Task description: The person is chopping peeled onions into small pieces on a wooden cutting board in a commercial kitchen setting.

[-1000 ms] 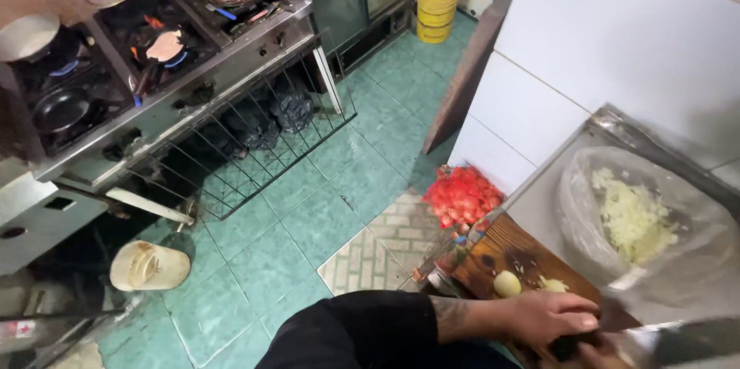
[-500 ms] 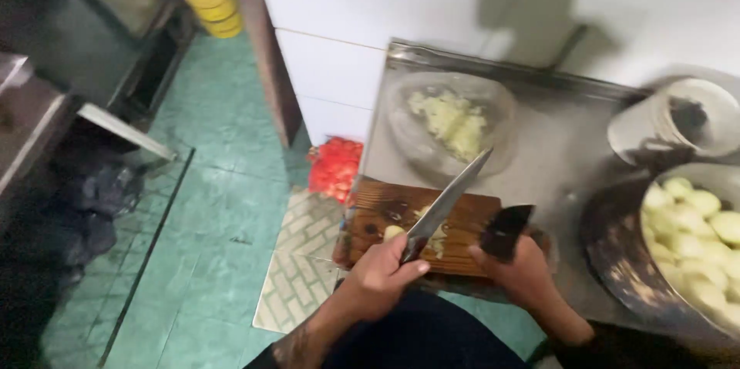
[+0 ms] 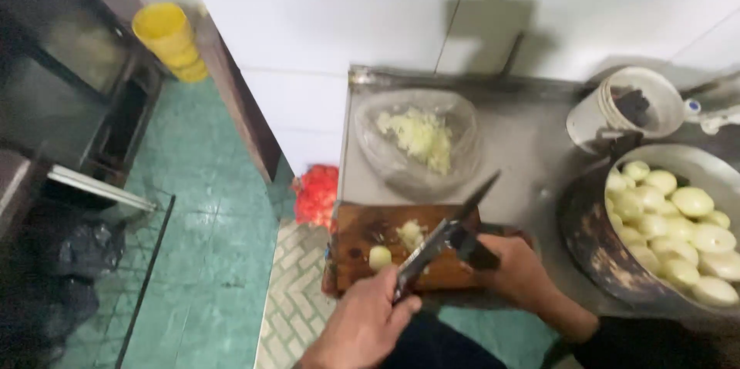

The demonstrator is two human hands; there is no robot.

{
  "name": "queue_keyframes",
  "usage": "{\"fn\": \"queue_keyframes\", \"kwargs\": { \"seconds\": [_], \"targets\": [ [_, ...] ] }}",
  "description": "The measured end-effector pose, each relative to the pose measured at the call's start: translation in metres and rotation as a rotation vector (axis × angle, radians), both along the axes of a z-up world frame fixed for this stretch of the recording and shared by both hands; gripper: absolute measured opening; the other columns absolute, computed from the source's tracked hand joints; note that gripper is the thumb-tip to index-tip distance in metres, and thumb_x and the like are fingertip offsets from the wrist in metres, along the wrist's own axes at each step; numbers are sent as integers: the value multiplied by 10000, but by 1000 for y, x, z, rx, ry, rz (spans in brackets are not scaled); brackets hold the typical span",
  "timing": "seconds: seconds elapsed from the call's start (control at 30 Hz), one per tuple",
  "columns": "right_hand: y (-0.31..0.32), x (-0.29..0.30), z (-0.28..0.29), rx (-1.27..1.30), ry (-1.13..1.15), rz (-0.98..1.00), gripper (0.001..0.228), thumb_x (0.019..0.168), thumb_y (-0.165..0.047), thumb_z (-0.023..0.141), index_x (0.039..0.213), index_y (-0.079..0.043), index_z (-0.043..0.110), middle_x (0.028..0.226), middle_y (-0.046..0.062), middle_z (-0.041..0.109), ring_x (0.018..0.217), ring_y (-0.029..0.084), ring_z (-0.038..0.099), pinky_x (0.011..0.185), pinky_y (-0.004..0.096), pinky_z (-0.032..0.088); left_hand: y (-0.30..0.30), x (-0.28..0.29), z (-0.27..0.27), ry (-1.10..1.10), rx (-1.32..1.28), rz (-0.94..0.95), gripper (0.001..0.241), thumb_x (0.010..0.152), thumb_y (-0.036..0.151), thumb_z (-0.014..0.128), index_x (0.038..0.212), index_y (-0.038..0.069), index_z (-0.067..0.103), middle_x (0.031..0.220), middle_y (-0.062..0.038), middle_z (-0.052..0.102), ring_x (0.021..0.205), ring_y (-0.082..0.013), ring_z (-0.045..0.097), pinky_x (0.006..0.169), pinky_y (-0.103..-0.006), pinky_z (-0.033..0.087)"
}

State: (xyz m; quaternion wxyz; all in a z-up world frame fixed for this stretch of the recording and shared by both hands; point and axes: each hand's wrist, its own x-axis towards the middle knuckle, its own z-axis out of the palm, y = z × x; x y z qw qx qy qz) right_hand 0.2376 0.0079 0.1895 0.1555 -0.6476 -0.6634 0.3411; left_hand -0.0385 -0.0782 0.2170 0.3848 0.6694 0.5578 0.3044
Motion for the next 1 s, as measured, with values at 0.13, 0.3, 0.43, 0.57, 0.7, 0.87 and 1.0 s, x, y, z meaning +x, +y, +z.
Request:
{"fn": "queue_keyframes", "kwargs": {
  "seconds": [0.13, 0.3, 0.43, 0.57, 0.7, 0.87, 1.0],
  "targets": [
    [-1, 28, -21, -14, 219, -88, 268, 780, -272, 821, 850, -19, 771, 655, 130, 720, 583, 181, 644, 560, 378, 496, -14, 9, 1, -19, -206, -204, 326, 918, 287, 707, 985, 52, 491, 848, -244, 634, 920, -472, 630, 730, -552, 480],
    [16, 49, -39, 259, 170, 142, 157, 849, -202, 714, 899, -68, 649, 749, 99, 681, 689, 188, 686, 677, 361, 559, 7, 7, 14, -42, -124, -148, 304, 924, 287, 695, 982, 48, 517, 866, -233, 656, 885, -459, 635, 736, -536, 486],
    [-7, 45, -12, 96, 285, 33, 94, 873, -155, 657, 936, -87, 638, 709, 85, 676, 635, 212, 689, 637, 371, 565, -5, 9, 37, 27, -155, -321, 303, 965, 250, 694, 1031, 26, 502, 903, -266, 665, 937, -482, 628, 762, -559, 475],
    [24, 65, -38, 82, -54, 271, 143, 823, -182, 766, 896, -73, 709, 736, 64, 662, 589, 224, 644, 571, 373, 504, 5, 3, 48, -137, 84, -174, 293, 928, 209, 668, 1120, 32, 536, 910, -245, 685, 887, -467, 664, 729, -544, 523],
    [-11, 55, 37, -536, 343, -130, 214, 812, -98, 796, 829, 59, 652, 564, 108, 610, 492, 239, 584, 486, 411, 463, 22, 12, 20, 175, 84, -356, 255, 973, 241, 631, 1077, 34, 525, 864, -249, 667, 861, -477, 648, 721, -584, 495],
    [14, 70, 39, -391, 179, 320, 177, 866, -203, 798, 882, -31, 765, 703, 51, 762, 645, 152, 659, 597, 367, 533, 43, -11, 52, 247, -82, -21, 290, 982, 306, 610, 1069, 47, 515, 834, -243, 671, 869, -488, 647, 730, -597, 484],
    [11, 79, 14, 257, -107, -23, 216, 861, -270, 750, 882, -57, 729, 758, 128, 709, 650, 248, 649, 632, 424, 523, 19, 14, 53, -38, -24, -372, 334, 957, 288, 662, 1029, -7, 525, 854, -283, 653, 895, -498, 643, 754, -578, 500]
  ]
}}
